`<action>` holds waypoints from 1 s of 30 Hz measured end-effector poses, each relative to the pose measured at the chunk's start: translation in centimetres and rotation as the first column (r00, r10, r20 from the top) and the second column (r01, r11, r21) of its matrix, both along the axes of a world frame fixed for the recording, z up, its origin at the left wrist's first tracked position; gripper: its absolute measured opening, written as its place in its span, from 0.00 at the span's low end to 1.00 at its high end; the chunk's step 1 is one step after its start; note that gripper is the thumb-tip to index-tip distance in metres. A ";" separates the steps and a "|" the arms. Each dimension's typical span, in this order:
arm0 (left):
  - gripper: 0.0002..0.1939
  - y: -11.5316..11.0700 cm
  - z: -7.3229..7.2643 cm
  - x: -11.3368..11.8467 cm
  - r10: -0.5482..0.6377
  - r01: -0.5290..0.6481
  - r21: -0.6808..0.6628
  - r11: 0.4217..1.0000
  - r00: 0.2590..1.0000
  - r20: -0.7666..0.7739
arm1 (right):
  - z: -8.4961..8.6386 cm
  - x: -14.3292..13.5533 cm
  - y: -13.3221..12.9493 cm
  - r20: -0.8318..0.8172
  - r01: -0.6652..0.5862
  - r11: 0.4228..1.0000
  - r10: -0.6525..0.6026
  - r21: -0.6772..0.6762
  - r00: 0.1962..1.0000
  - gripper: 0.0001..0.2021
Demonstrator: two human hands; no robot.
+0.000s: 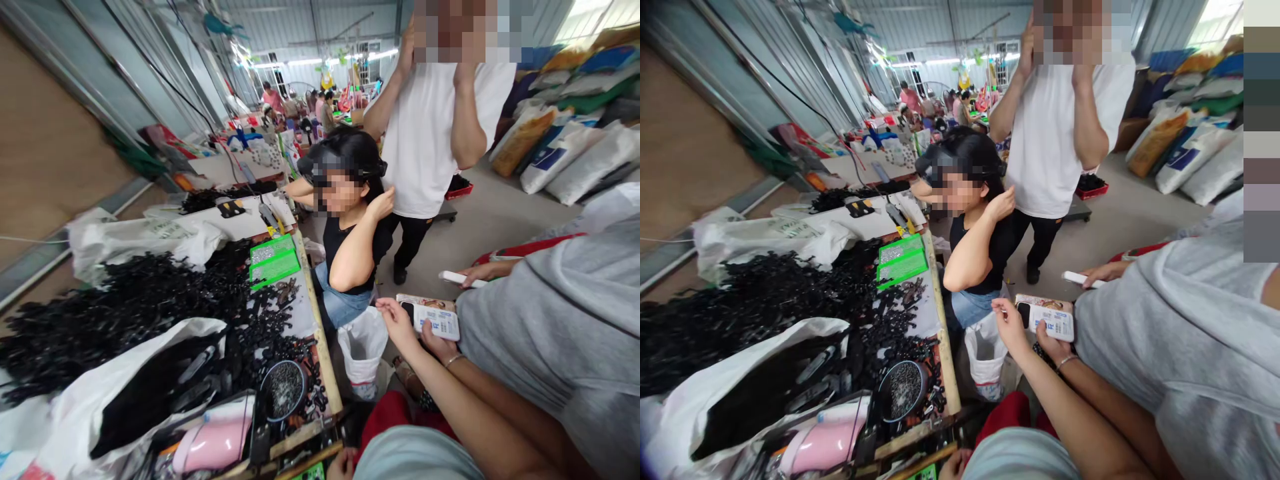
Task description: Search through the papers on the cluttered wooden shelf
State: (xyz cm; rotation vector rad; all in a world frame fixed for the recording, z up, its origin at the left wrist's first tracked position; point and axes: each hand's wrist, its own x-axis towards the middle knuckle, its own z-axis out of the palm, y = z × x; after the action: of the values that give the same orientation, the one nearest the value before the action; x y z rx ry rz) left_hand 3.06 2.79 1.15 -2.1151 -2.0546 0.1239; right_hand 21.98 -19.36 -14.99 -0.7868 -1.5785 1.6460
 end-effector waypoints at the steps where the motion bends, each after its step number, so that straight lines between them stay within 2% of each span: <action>1: 0.29 -0.9 0.2 0.4 -0.080 0.080 -0.025 0.997 0.997 -0.014 | 0.0 0.0 -0.1 0.002 -0.001 1.000 0.001 0.004 1.000 0.11; 3: 0.29 -3.2 0.8 0.9 -0.208 0.208 0.002 0.978 0.977 -0.050 | 0.1 -0.1 -0.3 0.008 0.005 1.000 -0.005 0.016 1.000 0.11; 4: 0.29 -4.6 1.3 1.0 -0.227 0.232 0.075 0.970 0.971 -0.076 | 0.2 -0.1 -0.3 0.010 0.008 1.000 -0.008 0.024 1.000 0.11; 5: 0.30 -6.0 2.0 1.0 -0.197 0.213 0.184 0.960 0.975 -0.099 | 0.2 -0.1 -0.4 0.010 0.012 0.999 -0.012 0.030 1.000 0.11; 7: 0.30 -8.5 3.6 0.7 -0.014 0.048 0.447 0.893 0.997 -0.079 | 0.2 -0.1 -0.4 0.008 0.016 0.999 -0.016 0.035 1.000 0.11; 9: 0.30 -10.2 5.3 0.3 0.196 -0.183 0.609 0.772 0.979 0.046 | 0.2 0.0 -0.5 0.006 0.011 0.999 -0.011 0.034 1.000 0.11; 11: 0.29 -10.8 6.8 -0.1 0.300 -0.329 0.651 0.684 0.940 0.160 | 0.1 0.0 -0.6 0.001 0.003 0.999 -0.003 0.032 1.000 0.11; 14: 0.28 -10.6 7.9 -0.4 0.340 -0.410 0.659 0.630 0.909 0.241 | 0.0 0.0 -0.8 -0.005 0.000 1.000 0.000 0.031 1.000 0.11; 18: 0.27 -10.1 7.4 -0.9 0.358 -0.456 0.644 0.614 0.888 0.287 | 0.0 0.0 -0.8 -0.002 0.006 1.000 -0.006 0.021 1.000 0.11; 23: 0.28 -10.5 6.3 -2.1 0.379 -0.449 0.644 0.619 0.889 0.256 | -0.1 0.1 -0.9 -0.015 0.009 1.000 -0.009 0.009 1.000 0.11; 26: 0.27 -10.8 6.4 -2.4 0.365 -0.430 0.642 0.635 0.899 0.241 | -0.2 0.2 -0.9 -0.021 0.014 1.000 -0.013 0.011 1.000 0.11; 30: 0.26 -12.0 6.5 -1.5 0.298 -0.366 0.635 0.680 0.930 0.218 | -0.2 0.3 -0.9 -0.018 0.007 1.000 -0.007 0.013 1.000 0.12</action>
State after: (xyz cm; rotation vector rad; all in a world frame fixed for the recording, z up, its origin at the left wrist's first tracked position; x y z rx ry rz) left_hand 1.57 -9.22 7.66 -1.3151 -2.0790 -0.5995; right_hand 22.28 -20.24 -15.20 -0.7681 -1.5706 1.6320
